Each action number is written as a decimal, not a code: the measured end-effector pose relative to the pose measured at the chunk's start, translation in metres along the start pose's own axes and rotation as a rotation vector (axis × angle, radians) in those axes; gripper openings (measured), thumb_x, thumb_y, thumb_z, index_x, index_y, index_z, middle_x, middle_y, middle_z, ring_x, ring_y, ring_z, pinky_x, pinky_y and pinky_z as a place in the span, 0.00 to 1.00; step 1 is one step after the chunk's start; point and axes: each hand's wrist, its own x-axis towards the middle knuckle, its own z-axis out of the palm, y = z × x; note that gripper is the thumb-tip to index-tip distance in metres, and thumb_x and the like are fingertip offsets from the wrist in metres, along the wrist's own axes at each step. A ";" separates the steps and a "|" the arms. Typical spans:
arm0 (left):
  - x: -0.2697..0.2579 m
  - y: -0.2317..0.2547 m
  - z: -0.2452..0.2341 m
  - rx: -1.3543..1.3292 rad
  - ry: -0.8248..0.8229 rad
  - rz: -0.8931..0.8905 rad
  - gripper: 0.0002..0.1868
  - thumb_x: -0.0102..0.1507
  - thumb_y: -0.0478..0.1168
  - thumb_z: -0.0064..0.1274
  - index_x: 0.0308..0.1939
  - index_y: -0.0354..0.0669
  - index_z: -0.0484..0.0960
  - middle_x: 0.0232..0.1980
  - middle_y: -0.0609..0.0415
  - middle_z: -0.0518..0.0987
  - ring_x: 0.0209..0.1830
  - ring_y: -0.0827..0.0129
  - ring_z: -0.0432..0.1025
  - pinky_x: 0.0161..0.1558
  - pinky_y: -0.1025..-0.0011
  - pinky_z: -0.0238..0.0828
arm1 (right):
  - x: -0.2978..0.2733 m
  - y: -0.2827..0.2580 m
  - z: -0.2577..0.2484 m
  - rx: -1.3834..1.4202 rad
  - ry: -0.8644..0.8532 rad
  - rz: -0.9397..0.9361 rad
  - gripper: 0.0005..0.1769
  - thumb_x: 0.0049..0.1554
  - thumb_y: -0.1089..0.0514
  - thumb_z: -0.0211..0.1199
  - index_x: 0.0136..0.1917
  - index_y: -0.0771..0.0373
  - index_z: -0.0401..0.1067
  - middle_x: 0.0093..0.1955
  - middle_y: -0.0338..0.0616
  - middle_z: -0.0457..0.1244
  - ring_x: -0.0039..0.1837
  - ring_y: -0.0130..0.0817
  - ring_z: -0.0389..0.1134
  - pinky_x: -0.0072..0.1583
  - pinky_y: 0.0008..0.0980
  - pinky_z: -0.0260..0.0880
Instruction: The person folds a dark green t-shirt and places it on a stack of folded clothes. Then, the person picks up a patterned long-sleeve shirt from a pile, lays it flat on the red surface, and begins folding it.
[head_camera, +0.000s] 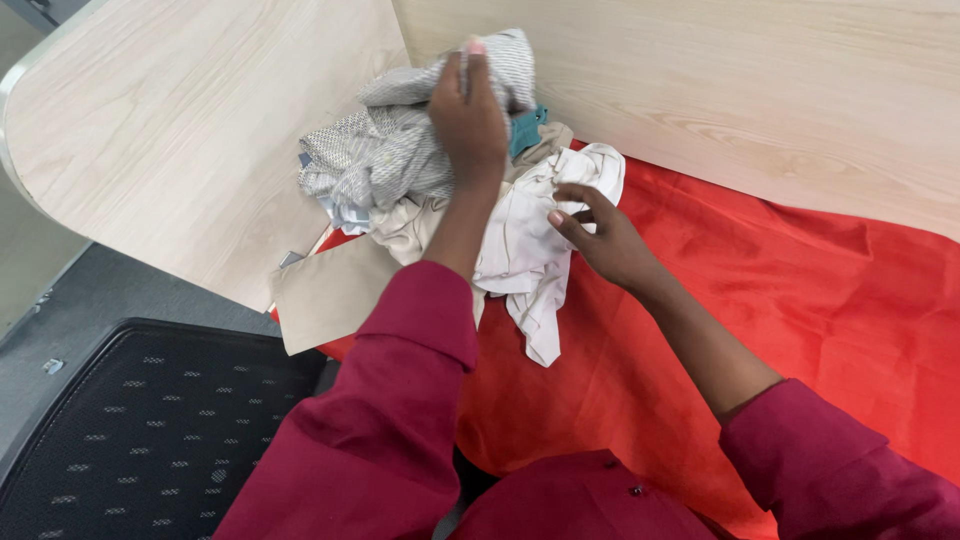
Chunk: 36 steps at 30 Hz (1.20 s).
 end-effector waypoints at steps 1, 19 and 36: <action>-0.011 0.007 0.008 0.068 -0.072 -0.011 0.22 0.71 0.51 0.46 0.34 0.35 0.79 0.25 0.52 0.73 0.24 0.66 0.65 0.31 0.62 0.62 | 0.000 -0.007 -0.003 0.075 -0.022 -0.083 0.38 0.60 0.47 0.64 0.76 0.61 0.53 0.68 0.42 0.60 0.57 0.30 0.67 0.55 0.33 0.73; -0.131 0.044 0.037 0.287 -0.675 0.391 0.23 0.71 0.55 0.53 0.60 0.41 0.78 0.63 0.47 0.78 0.63 0.59 0.74 0.66 0.60 0.68 | -0.001 0.018 -0.038 0.672 0.343 0.019 0.09 0.68 0.53 0.51 0.57 0.57 0.68 0.50 0.34 0.67 0.50 0.21 0.68 0.51 0.30 0.71; -0.153 -0.023 0.002 0.724 -0.600 0.451 0.37 0.58 0.33 0.60 0.70 0.61 0.68 0.75 0.65 0.65 0.79 0.64 0.57 0.68 0.44 0.49 | -0.100 0.036 -0.143 1.589 0.466 -0.188 0.31 0.69 0.50 0.37 0.77 0.69 0.60 0.77 0.59 0.58 0.79 0.55 0.59 0.79 0.57 0.60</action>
